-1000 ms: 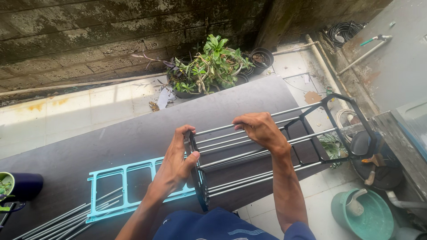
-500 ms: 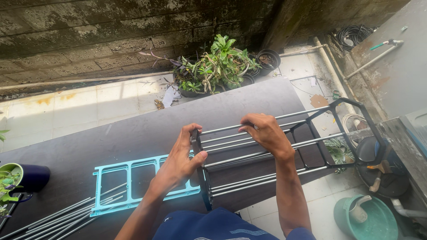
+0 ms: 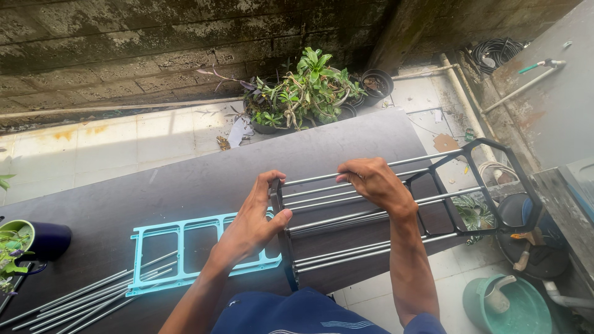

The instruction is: The person gathers metal rods on a table, aligns them, and inserts them one by one into the plastic end frames of a clothes drying rack, pressing each rod into place and adjusting the frame as the structure takes shape.

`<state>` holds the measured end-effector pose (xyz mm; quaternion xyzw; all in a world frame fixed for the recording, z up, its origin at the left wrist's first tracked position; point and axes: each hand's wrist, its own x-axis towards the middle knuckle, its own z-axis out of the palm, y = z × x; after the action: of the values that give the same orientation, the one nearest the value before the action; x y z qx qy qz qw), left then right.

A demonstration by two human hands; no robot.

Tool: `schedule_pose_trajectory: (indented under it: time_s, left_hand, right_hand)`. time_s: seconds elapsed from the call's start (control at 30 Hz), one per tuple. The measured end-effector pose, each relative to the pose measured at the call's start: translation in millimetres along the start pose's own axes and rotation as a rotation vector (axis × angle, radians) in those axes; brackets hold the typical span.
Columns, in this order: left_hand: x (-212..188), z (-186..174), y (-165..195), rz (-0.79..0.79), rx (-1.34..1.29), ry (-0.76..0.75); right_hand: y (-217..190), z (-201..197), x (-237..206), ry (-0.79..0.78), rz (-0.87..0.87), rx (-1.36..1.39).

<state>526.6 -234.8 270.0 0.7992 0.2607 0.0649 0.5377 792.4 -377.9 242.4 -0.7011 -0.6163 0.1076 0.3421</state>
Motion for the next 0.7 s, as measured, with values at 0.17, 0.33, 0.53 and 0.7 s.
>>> schedule_pose_trajectory:
  time_s: [0.17, 0.33, 0.53, 0.7]
  left_hand:
    - [0.9, 1.4, 2.6, 0.042, -0.003, 0.021]
    - [-0.9, 3.9, 2.0, 0.287, 0.002, 0.141]
    - [5.4, 9.8, 6.9, 0.725, 0.215, 0.22]
    - [6.2, 13.0, 12.5, 0.701, 0.226, 0.199]
  right_hand:
    - [-7.0, 0.8, 1.2, 0.044, 0.045, 0.032]
    - [-10.8, 1.6, 0.2, 0.065, 0.107, 0.045]
    - [-14.2, -2.5, 0.7, 0.077, 0.136, 0.007]
    - [-14.1, -5.9, 0.5, 0.077, 0.137, 0.018]
